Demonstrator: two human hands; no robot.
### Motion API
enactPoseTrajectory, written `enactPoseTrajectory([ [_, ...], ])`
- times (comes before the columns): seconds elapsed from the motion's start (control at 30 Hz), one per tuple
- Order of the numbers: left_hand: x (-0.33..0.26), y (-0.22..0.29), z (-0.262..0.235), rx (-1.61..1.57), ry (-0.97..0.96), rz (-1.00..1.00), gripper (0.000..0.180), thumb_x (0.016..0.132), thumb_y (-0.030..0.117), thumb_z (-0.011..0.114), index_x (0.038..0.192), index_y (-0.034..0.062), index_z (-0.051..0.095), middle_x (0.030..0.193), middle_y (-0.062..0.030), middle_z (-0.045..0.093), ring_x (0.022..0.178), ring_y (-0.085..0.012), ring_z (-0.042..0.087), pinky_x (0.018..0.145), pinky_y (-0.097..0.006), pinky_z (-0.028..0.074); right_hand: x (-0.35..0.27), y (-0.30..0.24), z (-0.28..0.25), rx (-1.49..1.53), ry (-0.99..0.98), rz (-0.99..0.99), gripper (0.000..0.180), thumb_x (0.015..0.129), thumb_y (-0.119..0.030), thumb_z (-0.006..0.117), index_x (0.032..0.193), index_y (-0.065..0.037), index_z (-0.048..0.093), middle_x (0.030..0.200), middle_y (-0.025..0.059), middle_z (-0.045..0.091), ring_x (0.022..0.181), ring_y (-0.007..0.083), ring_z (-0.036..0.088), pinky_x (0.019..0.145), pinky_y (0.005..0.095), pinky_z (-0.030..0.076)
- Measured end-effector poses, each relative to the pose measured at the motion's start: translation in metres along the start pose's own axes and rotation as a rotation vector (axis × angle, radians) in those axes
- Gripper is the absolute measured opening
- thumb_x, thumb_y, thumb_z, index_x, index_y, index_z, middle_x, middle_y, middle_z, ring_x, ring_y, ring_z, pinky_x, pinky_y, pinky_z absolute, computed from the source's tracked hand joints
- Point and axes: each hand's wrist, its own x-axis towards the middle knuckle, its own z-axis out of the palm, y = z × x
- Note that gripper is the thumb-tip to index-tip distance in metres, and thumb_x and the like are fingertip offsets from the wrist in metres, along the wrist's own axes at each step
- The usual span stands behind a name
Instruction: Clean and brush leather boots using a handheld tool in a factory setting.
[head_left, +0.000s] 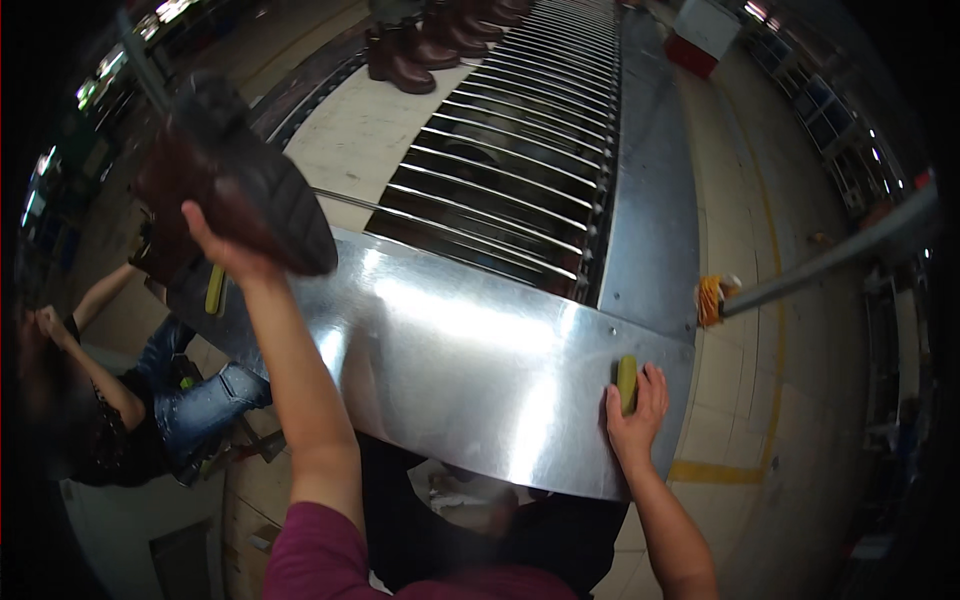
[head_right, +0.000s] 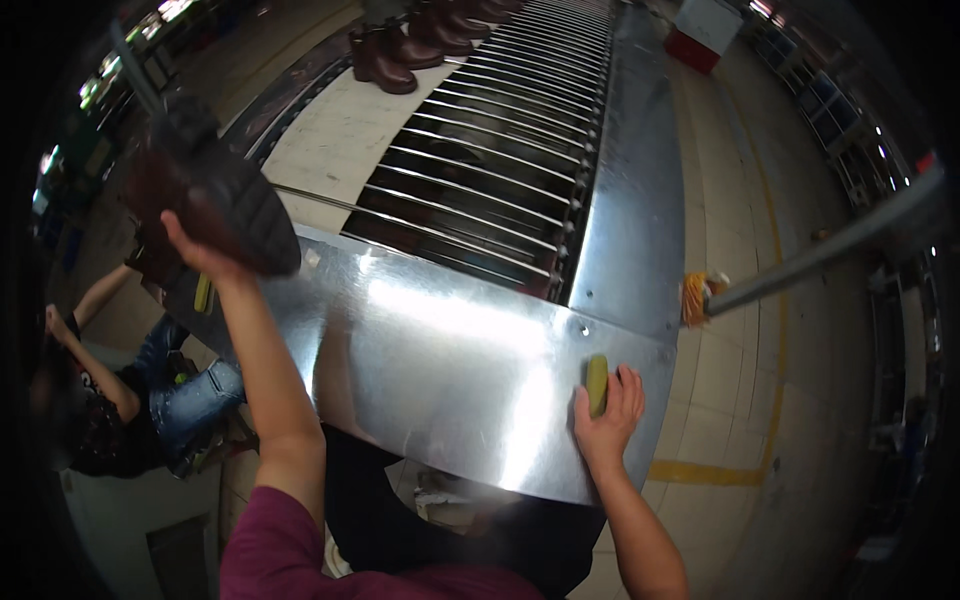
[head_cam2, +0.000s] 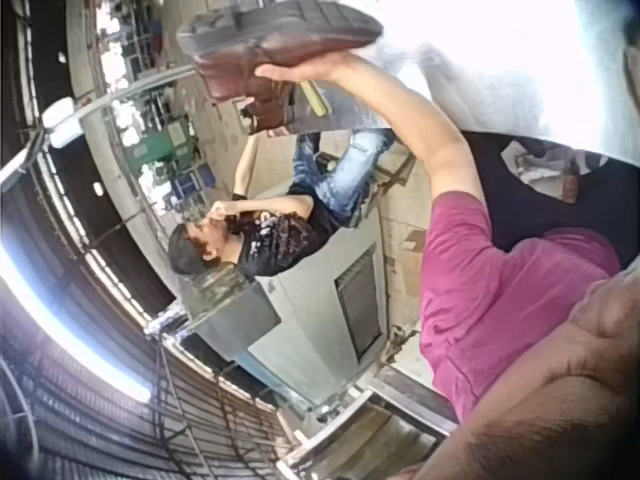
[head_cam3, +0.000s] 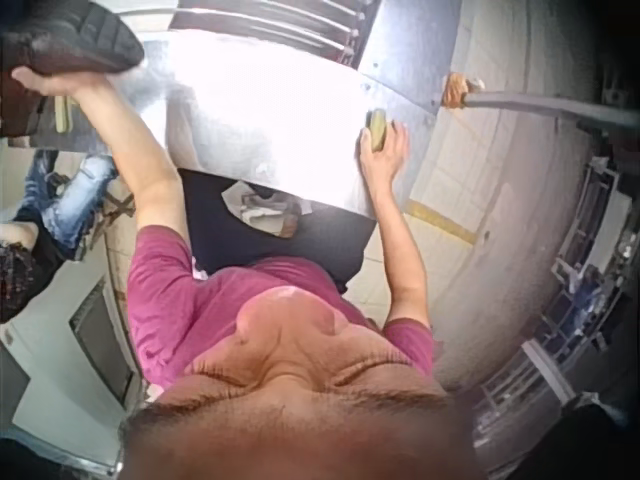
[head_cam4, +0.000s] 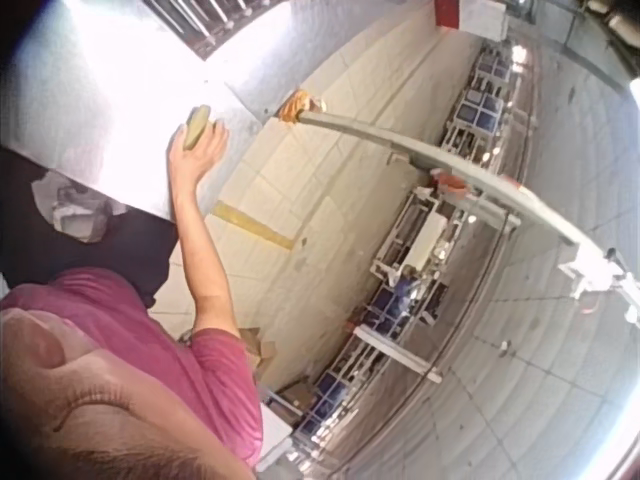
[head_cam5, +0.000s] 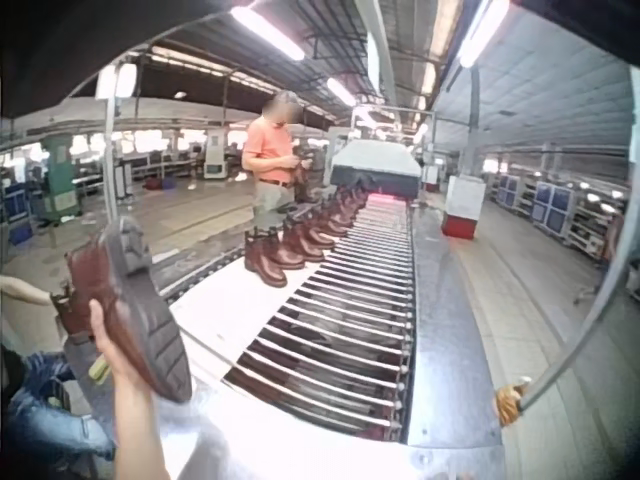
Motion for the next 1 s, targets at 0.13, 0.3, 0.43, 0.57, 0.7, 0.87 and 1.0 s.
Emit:
enactPoseTrajectory([
  [0.13, -0.099, 0.033, -0.001, 0.199, 0.130, -0.266, 0.068, 0.094, 0.041, 0.068, 0.146, 0.0016, 0.048, 0.137, -0.0132, 0.060, 0.123, -0.0286, 0.060, 0.106, -0.042, 0.049, -0.001, 0.002, -0.002, 0.006, 0.019, -0.017, 0.048, 0.085, -0.026, 0.077, 0.121, 0.003, 0.062, 0.140, 0.0220, 0.054, 0.135, 0.0425, 0.046, 0.116, 0.0545, 0.032],
  [0.3, -0.188, 0.055, 0.028, 0.765, -0.201, -0.489, 0.064, 0.077, 0.013, 0.083, 0.134, -0.0031, 0.058, 0.124, -0.0139, 0.066, 0.112, -0.0244, 0.065, 0.097, -0.037, 0.051, -0.002, 0.007, 0.001, 0.006, 0.023, 0.024, 0.051, 0.086, -0.030, 0.074, 0.123, 0.003, 0.062, 0.143, 0.0241, 0.052, 0.136, 0.0432, 0.044, 0.116, 0.0554, 0.031],
  [0.43, -0.213, 0.058, 0.031, 1.065, -0.699, -0.701, 0.061, 0.071, 0.004, 0.089, 0.127, -0.0016, 0.064, 0.115, -0.0085, 0.072, 0.105, -0.0183, 0.068, 0.095, -0.035, 0.053, 0.002, 0.004, 0.003, 0.035, 0.030, 0.041, 0.051, 0.087, -0.032, 0.073, 0.123, 0.002, 0.062, 0.143, 0.0248, 0.051, 0.137, 0.0441, 0.043, 0.117, 0.0558, 0.029],
  [0.57, -0.218, 0.050, 0.036, 1.203, -0.787, -0.848, 0.054, 0.072, 0.004, 0.089, 0.120, -0.0021, 0.066, 0.107, -0.0074, 0.074, 0.097, -0.0165, 0.069, 0.088, -0.032, 0.055, 0.003, 0.002, 0.001, 0.040, 0.020, 0.058, 0.050, 0.088, -0.034, 0.070, 0.123, 0.001, 0.061, 0.142, 0.0248, 0.051, 0.138, 0.0440, 0.042, 0.119, 0.0557, 0.026],
  [0.7, -0.229, 0.044, 0.030, 1.207, -0.751, -0.733, 0.047, 0.073, 0.006, 0.089, 0.114, -0.0014, 0.069, 0.104, -0.0087, 0.074, 0.095, -0.0179, 0.069, 0.086, -0.033, 0.055, 0.003, 0.001, -0.002, 0.029, 0.006, 0.065, 0.053, 0.089, -0.035, 0.072, 0.127, 0.001, 0.062, 0.143, 0.0235, 0.052, 0.140, 0.0428, 0.042, 0.118, 0.0545, 0.027],
  [0.87, -0.258, 0.061, 0.034, 1.373, -0.747, -0.776, 0.054, 0.072, 0.008, 0.089, 0.121, 0.0016, 0.067, 0.117, -0.0120, 0.073, 0.112, -0.0233, 0.069, 0.096, -0.035, 0.053, -0.004, 0.005, -0.001, 0.069, 0.001, 0.079, 0.051, 0.088, -0.036, 0.070, 0.124, 0.000, 0.062, 0.143, 0.0236, 0.052, 0.139, 0.0424, 0.041, 0.120, 0.0549, 0.025],
  [1.0, -0.294, 0.087, 0.032, 1.376, -1.066, -0.240, 0.071, 0.070, 0.006, 0.089, 0.135, 0.0046, 0.059, 0.143, -0.0154, 0.061, 0.143, -0.0352, 0.048, 0.121, -0.050, 0.033, -0.003, 0.008, -0.005, 0.052, 0.000, 0.081, 0.053, 0.087, -0.036, 0.072, 0.125, 0.000, 0.062, 0.142, 0.0230, 0.052, 0.138, 0.0425, 0.042, 0.120, 0.0544, 0.026],
])
